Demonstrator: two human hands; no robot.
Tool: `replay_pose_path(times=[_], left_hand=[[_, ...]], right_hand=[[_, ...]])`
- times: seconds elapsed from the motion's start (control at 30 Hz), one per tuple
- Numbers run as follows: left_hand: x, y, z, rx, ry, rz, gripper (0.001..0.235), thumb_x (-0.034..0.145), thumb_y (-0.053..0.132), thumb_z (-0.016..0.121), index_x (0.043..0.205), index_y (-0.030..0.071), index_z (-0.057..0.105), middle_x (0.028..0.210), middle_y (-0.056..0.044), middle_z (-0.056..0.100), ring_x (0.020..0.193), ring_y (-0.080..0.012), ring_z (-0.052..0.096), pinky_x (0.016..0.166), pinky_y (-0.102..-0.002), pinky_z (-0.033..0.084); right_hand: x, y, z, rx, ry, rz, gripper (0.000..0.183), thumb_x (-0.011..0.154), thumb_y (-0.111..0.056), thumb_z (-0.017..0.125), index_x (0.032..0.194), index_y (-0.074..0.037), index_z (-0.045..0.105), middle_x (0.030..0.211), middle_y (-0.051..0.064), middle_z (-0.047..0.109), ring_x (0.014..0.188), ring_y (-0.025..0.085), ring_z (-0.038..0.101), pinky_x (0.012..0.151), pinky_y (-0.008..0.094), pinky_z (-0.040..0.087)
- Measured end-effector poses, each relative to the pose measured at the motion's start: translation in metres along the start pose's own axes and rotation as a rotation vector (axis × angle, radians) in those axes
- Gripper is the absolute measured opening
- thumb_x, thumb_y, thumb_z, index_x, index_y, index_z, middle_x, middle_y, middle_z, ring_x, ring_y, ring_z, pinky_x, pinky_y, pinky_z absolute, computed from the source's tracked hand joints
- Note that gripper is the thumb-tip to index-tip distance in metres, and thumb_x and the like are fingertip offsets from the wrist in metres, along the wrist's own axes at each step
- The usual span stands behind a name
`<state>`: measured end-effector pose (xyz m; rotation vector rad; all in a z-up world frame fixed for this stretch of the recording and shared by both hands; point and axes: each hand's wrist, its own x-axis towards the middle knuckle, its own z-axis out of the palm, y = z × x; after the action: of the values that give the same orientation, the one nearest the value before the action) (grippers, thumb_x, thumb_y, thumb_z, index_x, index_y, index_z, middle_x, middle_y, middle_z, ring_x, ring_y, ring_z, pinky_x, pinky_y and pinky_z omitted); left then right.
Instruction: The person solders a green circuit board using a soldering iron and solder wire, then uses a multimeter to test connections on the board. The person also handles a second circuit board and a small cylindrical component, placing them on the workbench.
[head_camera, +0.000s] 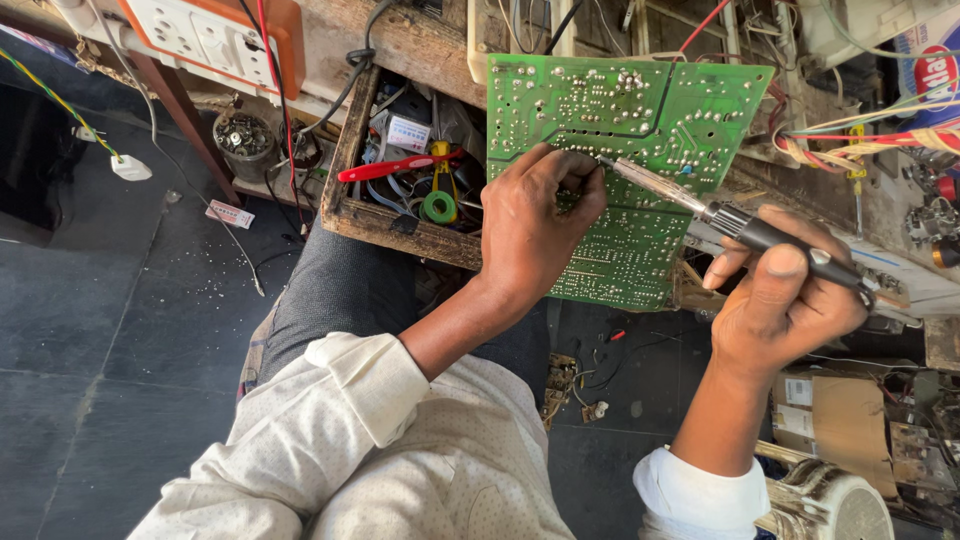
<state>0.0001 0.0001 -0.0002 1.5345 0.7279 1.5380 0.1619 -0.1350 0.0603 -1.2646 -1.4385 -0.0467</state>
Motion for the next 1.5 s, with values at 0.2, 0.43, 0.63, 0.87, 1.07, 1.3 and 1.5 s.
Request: replay_pose_path(times=[0.2,0.43,0.63,0.87,1.07,1.3,1.5], left_hand=[[0.000,0.000,0.000,0.003,0.002,-0.001,0.011,0.086,0.006,0.079,0.094,0.004,0.071,0.087,-0.006,0.071,0.077,-0.0197,0.074,0.070,-0.032,0.059],[0.000,0.001,0.000,-0.006,-0.004,-0.014,0.011,0.087,0.007,0.078,0.094,0.005,0.071,0.087,-0.007,0.071,0.077,-0.0201,0.074,0.070,-0.032,0.059],[0.000,0.001,-0.001,0.008,-0.002,-0.001,0.012,0.086,0.006,0.078,0.095,0.005,0.071,0.087,-0.007,0.071,0.078,-0.0207,0.074,0.070,-0.033,0.059],[0.001,0.001,-0.001,-0.016,-0.006,-0.002,0.012,0.086,0.006,0.078,0.095,0.005,0.070,0.088,-0.006,0.071,0.078,-0.0203,0.075,0.072,-0.032,0.060],[0.002,0.003,-0.002,0.033,-0.020,-0.012,0.010,0.086,0.008,0.078,0.094,0.005,0.072,0.086,-0.006,0.071,0.077,-0.0213,0.074,0.071,-0.034,0.059],[0.001,0.006,-0.003,0.051,-0.021,-0.004,0.011,0.086,0.008,0.078,0.093,0.006,0.071,0.087,-0.006,0.071,0.078,-0.0232,0.073,0.071,-0.035,0.058],[0.002,0.006,-0.003,0.066,-0.021,0.007,0.010,0.085,0.008,0.078,0.091,0.005,0.071,0.087,-0.007,0.071,0.078,-0.0248,0.073,0.070,-0.036,0.057]], right_hand=[[0.004,-0.004,0.003,-0.021,0.004,-0.012,0.055,0.114,-0.044,0.068,0.119,0.011,0.063,0.087,0.019,0.066,0.060,0.019,0.061,0.052,0.028,0.050],[0.003,-0.004,0.004,-0.006,0.001,0.001,0.056,0.114,-0.045,0.069,0.120,0.011,0.063,0.086,0.019,0.065,0.060,0.019,0.061,0.052,0.028,0.051],[0.000,-0.003,0.003,0.001,0.008,0.009,0.056,0.114,-0.044,0.068,0.121,0.011,0.062,0.088,0.019,0.065,0.061,0.019,0.061,0.052,0.029,0.051],[-0.003,0.002,-0.008,0.089,0.082,0.037,0.053,0.115,-0.042,0.069,0.122,0.010,0.061,0.088,0.019,0.064,0.061,0.019,0.059,0.050,0.029,0.049],[-0.020,0.005,-0.027,0.165,0.249,0.068,0.052,0.119,-0.041,0.068,0.118,0.010,0.059,0.085,0.021,0.062,0.060,0.022,0.058,0.047,0.030,0.046],[-0.056,0.001,-0.049,0.183,0.415,0.160,0.049,0.117,-0.038,0.063,0.117,0.011,0.058,0.084,0.019,0.058,0.060,0.020,0.053,0.047,0.027,0.041],[-0.076,0.002,-0.063,0.193,0.431,0.166,0.048,0.117,-0.038,0.062,0.117,0.010,0.058,0.083,0.017,0.058,0.061,0.018,0.053,0.046,0.026,0.041]])
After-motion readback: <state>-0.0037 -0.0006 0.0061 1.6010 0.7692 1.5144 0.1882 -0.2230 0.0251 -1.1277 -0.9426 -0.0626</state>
